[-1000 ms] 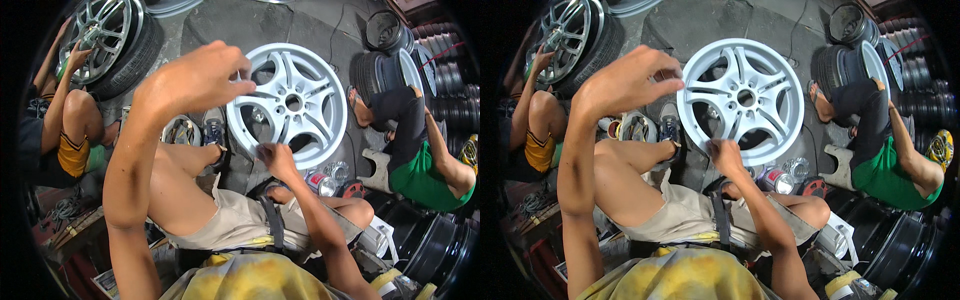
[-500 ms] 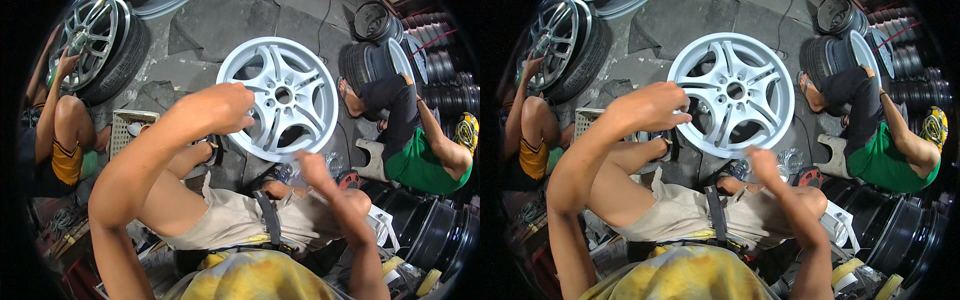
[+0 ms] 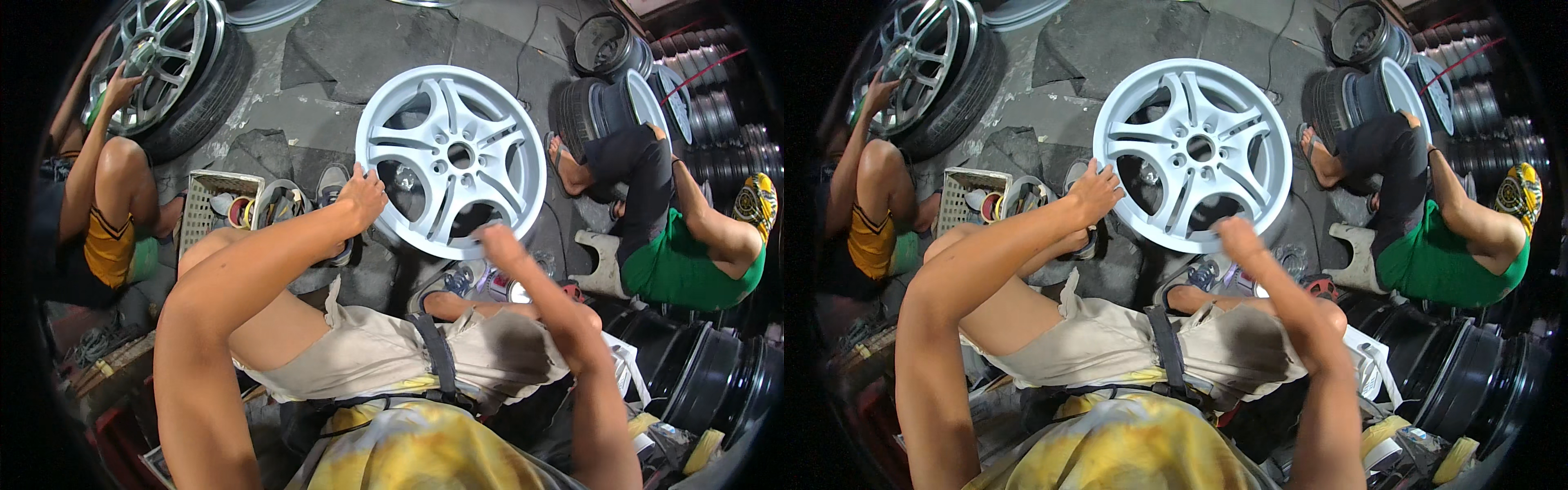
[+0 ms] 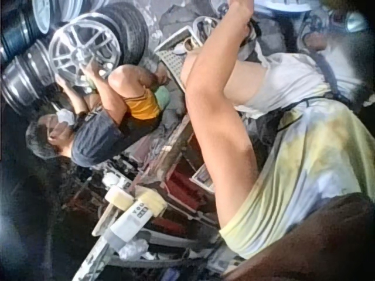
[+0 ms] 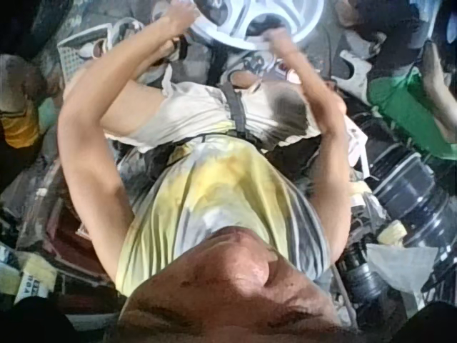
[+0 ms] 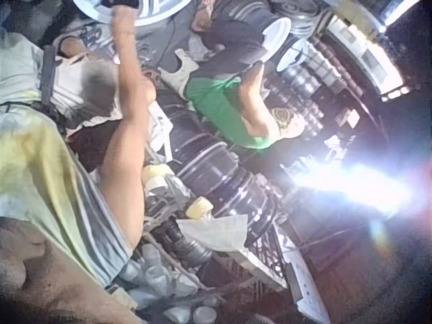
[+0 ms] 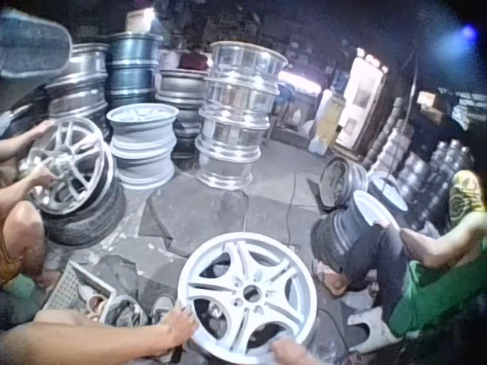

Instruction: The person sits on the floor and uses a small tool to scrape or clean the surface of a silver wheel rim. They then apply masking tape to the rim's spokes and edges, carefully pressing it down. The person continues to scrape and clean the rim surface throughout the clip.

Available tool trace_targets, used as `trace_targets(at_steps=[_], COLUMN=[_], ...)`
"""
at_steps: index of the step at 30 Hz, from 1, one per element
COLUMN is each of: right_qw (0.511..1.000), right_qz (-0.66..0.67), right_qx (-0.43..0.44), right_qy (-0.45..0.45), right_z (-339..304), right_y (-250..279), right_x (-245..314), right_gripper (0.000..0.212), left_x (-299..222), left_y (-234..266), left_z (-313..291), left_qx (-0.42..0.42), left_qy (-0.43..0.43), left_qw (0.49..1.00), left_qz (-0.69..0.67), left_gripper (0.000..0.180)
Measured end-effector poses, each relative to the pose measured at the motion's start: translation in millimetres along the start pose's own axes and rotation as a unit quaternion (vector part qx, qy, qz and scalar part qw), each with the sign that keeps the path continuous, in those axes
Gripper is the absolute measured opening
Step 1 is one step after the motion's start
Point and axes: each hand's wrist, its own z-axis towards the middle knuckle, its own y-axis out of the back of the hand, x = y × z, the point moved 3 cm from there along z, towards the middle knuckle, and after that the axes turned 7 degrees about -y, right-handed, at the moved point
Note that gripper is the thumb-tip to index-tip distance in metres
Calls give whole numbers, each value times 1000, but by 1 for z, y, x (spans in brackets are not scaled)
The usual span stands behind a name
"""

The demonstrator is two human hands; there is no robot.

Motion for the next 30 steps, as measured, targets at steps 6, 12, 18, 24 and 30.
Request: trace_targets(at_steps=[6,12,18,24,30], right_qw=[998,995,997,990,996], right_qz=[-34,61,-53,110,-86], right_qx=[17,-41,-42,14,-16], right_qy=[-56,60,-35,84,-4], right_z=[17,8,-19,-24,-17], right_y=[0,-11,4,31,6], right_x=[-31,37,-23,17,27], right_gripper=[24,18,21,31,11], left_x=[-10,-1,62,92,121], left_y=[26,97,159,177,165], left_z=[0,-12,-27,-50,-66], left_qx=[45,30,-62,-36,-46], left_qy=[6,-6,63,111,145], left_qw=[998,979,968,946,927], left_qz=[-37,-203,-235,-304,-342], left_gripper=[34,27,37,40,41])
